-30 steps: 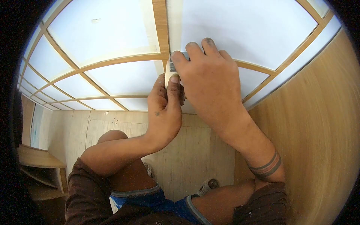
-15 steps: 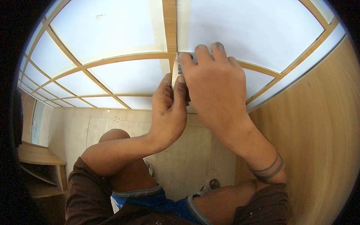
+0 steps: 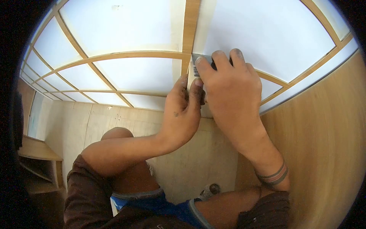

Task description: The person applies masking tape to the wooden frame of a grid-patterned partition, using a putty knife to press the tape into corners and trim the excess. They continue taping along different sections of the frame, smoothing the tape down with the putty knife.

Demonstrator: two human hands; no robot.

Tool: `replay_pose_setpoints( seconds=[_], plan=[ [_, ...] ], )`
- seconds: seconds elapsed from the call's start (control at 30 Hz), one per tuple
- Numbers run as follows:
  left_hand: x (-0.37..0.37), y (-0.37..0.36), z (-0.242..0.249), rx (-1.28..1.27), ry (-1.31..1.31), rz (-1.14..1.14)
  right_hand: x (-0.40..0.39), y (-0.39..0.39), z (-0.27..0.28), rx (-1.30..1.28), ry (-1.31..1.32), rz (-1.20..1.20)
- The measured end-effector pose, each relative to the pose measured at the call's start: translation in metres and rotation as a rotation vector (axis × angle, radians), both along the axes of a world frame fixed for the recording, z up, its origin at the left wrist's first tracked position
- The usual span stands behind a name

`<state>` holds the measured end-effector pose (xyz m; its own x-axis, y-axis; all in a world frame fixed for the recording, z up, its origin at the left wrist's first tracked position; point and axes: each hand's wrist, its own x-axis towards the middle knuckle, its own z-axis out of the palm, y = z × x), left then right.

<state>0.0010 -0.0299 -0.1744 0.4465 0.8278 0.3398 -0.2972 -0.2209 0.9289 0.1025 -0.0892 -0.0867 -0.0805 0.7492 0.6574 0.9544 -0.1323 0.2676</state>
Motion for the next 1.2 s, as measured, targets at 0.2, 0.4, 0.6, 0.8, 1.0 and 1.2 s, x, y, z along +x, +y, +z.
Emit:
replay_pose_setpoints(
  seconds=[0.2, 0.4, 0.6, 0.8, 1.0, 1.2],
  plan=[
    [0.0, -0.001, 0.0, 0.039, 0.003, 0.019, -0.01, -0.001, 0.003, -0.004, -0.004, -0.074],
    [-0.01, 0.001, 0.009, 0.022, 0.062, -0.04, -0.009, -0.009, 0.008, -0.056, -0.049, -0.199],
    [-0.018, -0.003, 0.027, -0.057, 0.2, -0.083, -0.012, -0.008, 0.01, -0.051, -0.077, -0.221],
    [-0.014, 0.0, 0.022, -0.059, 0.139, -0.095, -0.016, -0.013, 0.017, -0.104, 0.01, -0.166],
    [-0.015, 0.0, 0.023, -0.023, 0.143, -0.088, -0.017, -0.008, 0.009, -0.057, 0.05, -0.058],
    [-0.018, 0.001, 0.026, -0.013, 0.165, -0.088, -0.016, -0.008, 0.011, -0.052, 0.064, -0.042]
  ],
)
